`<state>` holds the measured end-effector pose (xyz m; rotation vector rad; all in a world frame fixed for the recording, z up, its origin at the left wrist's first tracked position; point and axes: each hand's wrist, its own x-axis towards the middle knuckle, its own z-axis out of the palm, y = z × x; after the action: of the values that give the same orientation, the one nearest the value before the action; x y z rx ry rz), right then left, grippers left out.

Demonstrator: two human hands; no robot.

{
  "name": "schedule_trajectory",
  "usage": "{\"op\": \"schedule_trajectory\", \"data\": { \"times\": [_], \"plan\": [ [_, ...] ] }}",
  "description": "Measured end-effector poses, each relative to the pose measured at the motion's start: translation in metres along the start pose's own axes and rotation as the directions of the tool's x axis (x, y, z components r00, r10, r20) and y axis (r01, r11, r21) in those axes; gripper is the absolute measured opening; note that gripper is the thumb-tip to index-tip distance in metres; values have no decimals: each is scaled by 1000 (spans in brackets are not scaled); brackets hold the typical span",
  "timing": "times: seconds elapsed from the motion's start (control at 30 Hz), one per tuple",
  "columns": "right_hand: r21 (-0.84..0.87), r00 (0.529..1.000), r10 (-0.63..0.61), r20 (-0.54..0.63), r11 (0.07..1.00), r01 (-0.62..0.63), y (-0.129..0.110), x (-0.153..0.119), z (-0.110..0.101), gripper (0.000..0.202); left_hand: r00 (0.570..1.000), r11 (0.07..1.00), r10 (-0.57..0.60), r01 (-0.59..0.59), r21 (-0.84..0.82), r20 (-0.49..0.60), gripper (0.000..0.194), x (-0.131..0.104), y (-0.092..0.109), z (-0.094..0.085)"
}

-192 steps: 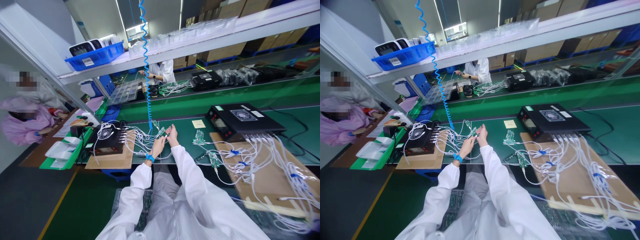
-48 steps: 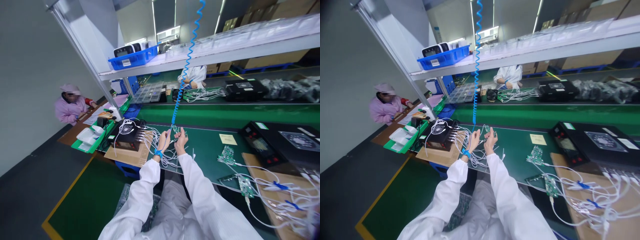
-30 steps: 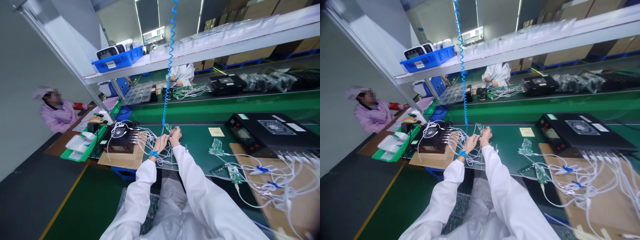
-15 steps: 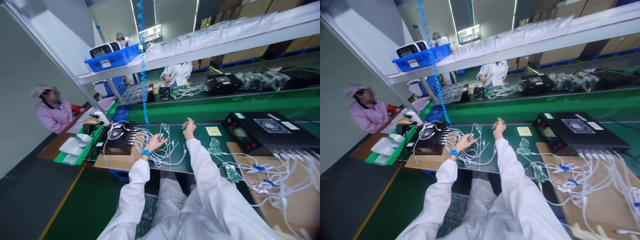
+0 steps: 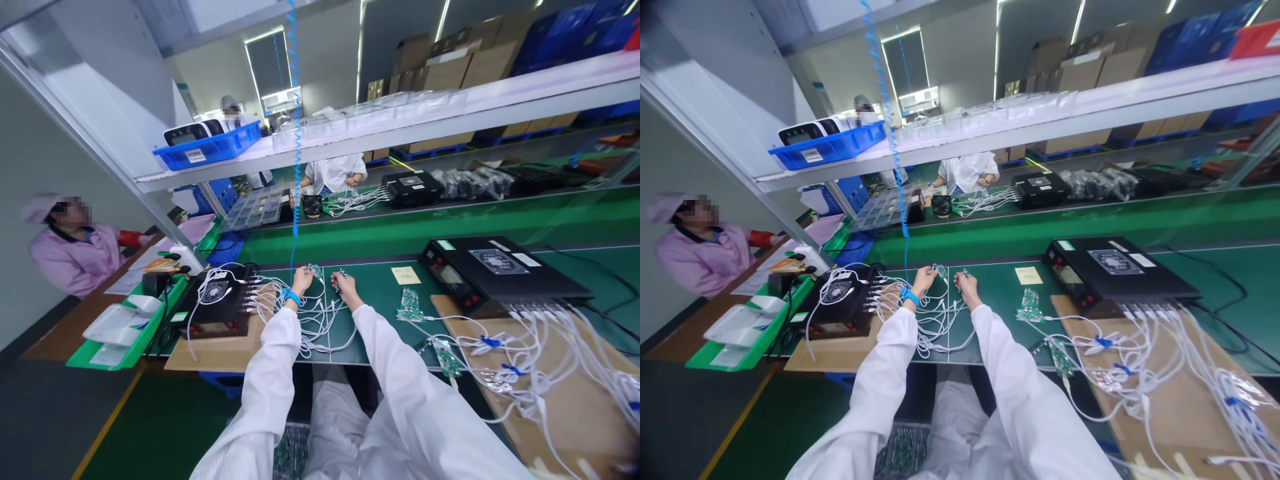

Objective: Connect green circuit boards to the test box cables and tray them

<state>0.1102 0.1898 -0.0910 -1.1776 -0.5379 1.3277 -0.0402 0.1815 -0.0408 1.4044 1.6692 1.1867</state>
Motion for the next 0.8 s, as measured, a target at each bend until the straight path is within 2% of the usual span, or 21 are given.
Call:
{"op": "schedule_trajectory", "data": {
  "times": [0.1,0.2,0.3,0.4,0.5,0.57,0.67,0.73,0.8],
  "plan": [
    [-56,996,-75,46,995,78,-8,3,7,28,999,995,-21,19,-96,-25,43,-1,-1,0],
    [-96,974,-157,161,980,173,-27,9,22,35,999,989,4,-11,-150,-43,45,-9,2,-15],
    [-129,920,-207,334,956,262,-45,9,40,41,999,984,41,-44,-174,-22,44,-20,8,-36],
    [-144,866,-262,426,925,351,-53,-7,51,39,998,979,63,-60,-197,11,40,-30,15,-50],
    [-139,820,-321,475,892,430,-51,-32,49,36,998,979,62,-57,-194,20,37,-37,19,-58],
    [-136,764,-332,554,869,476,-51,-48,43,37,997,983,72,-70,-168,7,34,-42,21,-64],
    [-122,663,-274,697,866,485,-57,-63,33,39,992,985,123,-123,-123,-12,28,-51,24,-73],
    [-109,630,-260,732,867,486,-65,-69,30,39,987,980,163,-162,-112,0,25,-58,26,-77],
    [-108,615,-286,734,846,523,-71,-75,30,38,980,974,197,-193,-117,21,25,-64,29,-80]
  ]
}}
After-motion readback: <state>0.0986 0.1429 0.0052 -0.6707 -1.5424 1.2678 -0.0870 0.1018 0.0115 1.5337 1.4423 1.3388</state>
